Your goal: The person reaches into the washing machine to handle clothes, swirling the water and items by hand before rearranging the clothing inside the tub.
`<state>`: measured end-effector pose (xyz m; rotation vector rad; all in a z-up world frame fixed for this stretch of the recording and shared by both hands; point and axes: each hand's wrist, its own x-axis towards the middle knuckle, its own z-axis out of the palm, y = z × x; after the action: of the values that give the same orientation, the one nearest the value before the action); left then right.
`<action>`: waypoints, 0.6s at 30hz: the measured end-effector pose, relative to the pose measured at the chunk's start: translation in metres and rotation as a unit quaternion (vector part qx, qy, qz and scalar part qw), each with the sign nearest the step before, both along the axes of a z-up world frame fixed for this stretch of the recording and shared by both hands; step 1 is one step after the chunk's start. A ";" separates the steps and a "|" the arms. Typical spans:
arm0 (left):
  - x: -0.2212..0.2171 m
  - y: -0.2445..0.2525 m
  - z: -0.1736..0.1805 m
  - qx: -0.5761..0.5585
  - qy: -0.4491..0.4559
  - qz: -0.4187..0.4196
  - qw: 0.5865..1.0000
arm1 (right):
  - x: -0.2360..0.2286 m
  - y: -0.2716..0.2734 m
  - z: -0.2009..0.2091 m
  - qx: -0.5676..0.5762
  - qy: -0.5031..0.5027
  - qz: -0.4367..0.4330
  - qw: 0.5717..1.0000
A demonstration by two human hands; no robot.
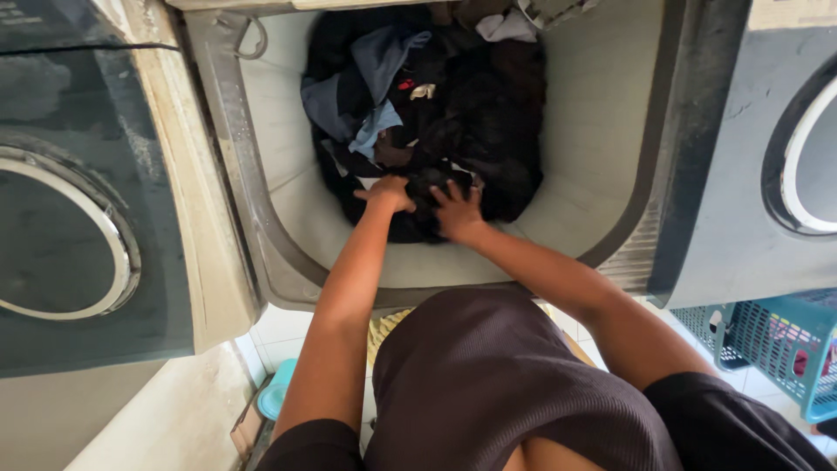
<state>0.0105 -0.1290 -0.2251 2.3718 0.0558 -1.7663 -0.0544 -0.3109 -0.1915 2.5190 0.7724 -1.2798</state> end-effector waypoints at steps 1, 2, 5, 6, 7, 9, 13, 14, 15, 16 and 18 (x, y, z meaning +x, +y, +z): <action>0.002 0.000 0.002 -0.024 -0.037 0.022 0.999 | -0.006 -0.014 -0.019 -0.042 0.013 0.019 0.999; 0.002 0.001 0.004 -0.047 -0.072 0.044 0.995 | -0.002 -0.035 -0.038 -0.027 0.010 -0.093 0.995; 0.005 -0.002 0.010 -0.068 -0.110 0.063 0.990 | 0.032 -0.121 -0.073 -0.072 0.032 -0.238 0.968; 0.005 -0.002 0.011 -0.066 -0.111 0.060 0.990 | 0.039 -0.141 -0.077 -0.081 0.034 -0.257 0.962; 0.003 0.001 0.013 -0.066 -0.113 0.059 0.990 | 0.041 -0.150 -0.080 -0.090 0.036 -0.276 0.956; 0.005 -0.002 0.014 -0.073 -0.120 0.059 0.988 | 0.042 -0.161 -0.079 -0.101 0.034 -0.268 0.958; 0.009 -0.004 0.010 -0.129 -0.204 0.074 0.968 | 0.046 -0.151 -0.077 -0.114 0.055 -0.283 0.950; 0.018 -0.007 0.008 -0.138 -0.254 0.068 0.955 | 0.046 -0.146 -0.075 -0.104 0.061 -0.302 0.946; 0.027 -0.010 0.006 -0.147 -0.303 0.062 0.940 | 0.046 -0.142 -0.074 -0.094 0.065 -0.321 0.940; 0.038 -0.012 0.005 -0.154 -0.327 0.078 0.929 | 0.045 -0.141 -0.072 -0.084 0.070 -0.340 0.934; 0.063 -0.018 0.006 -0.162 -0.363 0.092 0.913 | 0.044 -0.139 -0.069 -0.069 0.077 -0.337 0.936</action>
<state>0.0736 -0.1469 -0.2193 2.4948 -0.1044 -0.6660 -0.0106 -0.4501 -0.2607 2.6779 -0.2042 -1.6612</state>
